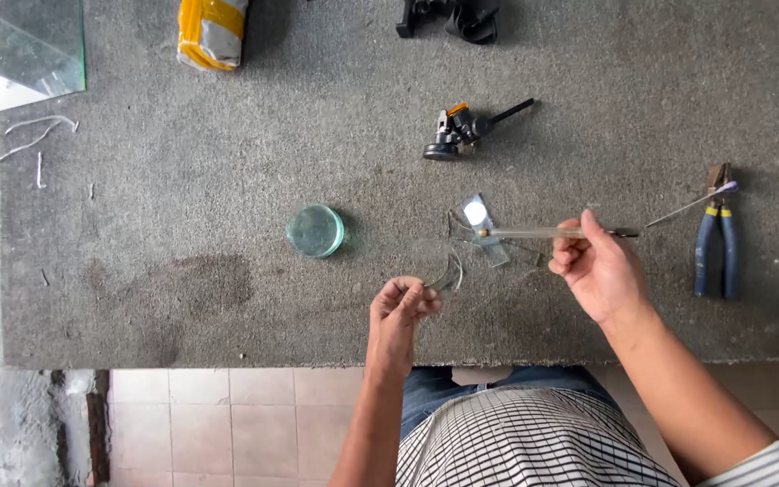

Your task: Cutting and scoring glass sheets using manual glass cutters and a circular glass cutter.

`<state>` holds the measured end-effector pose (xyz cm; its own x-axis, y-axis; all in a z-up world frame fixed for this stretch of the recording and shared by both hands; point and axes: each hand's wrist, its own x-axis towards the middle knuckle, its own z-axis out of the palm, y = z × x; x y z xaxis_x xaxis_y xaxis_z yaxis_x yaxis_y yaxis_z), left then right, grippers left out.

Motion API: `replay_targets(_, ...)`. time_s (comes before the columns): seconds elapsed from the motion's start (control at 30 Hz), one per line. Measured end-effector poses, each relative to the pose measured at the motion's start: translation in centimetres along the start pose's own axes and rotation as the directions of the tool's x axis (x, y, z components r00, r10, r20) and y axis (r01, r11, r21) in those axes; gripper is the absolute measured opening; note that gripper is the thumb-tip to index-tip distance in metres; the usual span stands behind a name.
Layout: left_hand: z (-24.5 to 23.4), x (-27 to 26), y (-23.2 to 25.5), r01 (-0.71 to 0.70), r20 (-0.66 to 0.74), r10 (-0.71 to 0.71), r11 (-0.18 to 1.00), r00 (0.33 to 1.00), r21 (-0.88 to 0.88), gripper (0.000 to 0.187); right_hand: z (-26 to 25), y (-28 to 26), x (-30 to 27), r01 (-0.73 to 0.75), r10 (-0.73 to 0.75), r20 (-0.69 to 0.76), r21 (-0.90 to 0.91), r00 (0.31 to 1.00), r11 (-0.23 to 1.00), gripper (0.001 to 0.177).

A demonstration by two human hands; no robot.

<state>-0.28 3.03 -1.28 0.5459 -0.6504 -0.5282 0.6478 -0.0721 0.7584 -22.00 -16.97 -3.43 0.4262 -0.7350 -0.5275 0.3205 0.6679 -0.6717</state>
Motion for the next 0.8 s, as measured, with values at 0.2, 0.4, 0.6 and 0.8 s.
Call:
replay_targets(0.2,-0.9,-0.4,1.6,0.010,-0.076,-0.015,0.998,0.997,-0.064,0.012,0.4,0.1,-1.3,0.053,-0.074,-0.110,-0.185,0.991,0.981,0.041)
replay_targets(0.4,-5.3,2.3,4.7,-0.143,-0.286,0.213,0.959,0.934,0.246,0.013,0.8,0.1,-0.9,0.129,-0.236,-0.221,-0.410,0.946,0.903,0.047)
replay_targets(0.6,-12.8,10.8,7.9,-0.266,-0.204,0.478,0.739,0.854,0.619,0.003,-1.0,1.0,0.9,0.059,-0.315,0.034,-0.996,0.948,0.068,0.019)
replay_targets(0.8,-13.1,10.9,7.6,0.238,-0.167,0.791,0.028,0.588,0.971,0.072,4.2,4.1,2.9,0.128,-0.352,0.180,-0.978,0.919,-0.165,0.040)
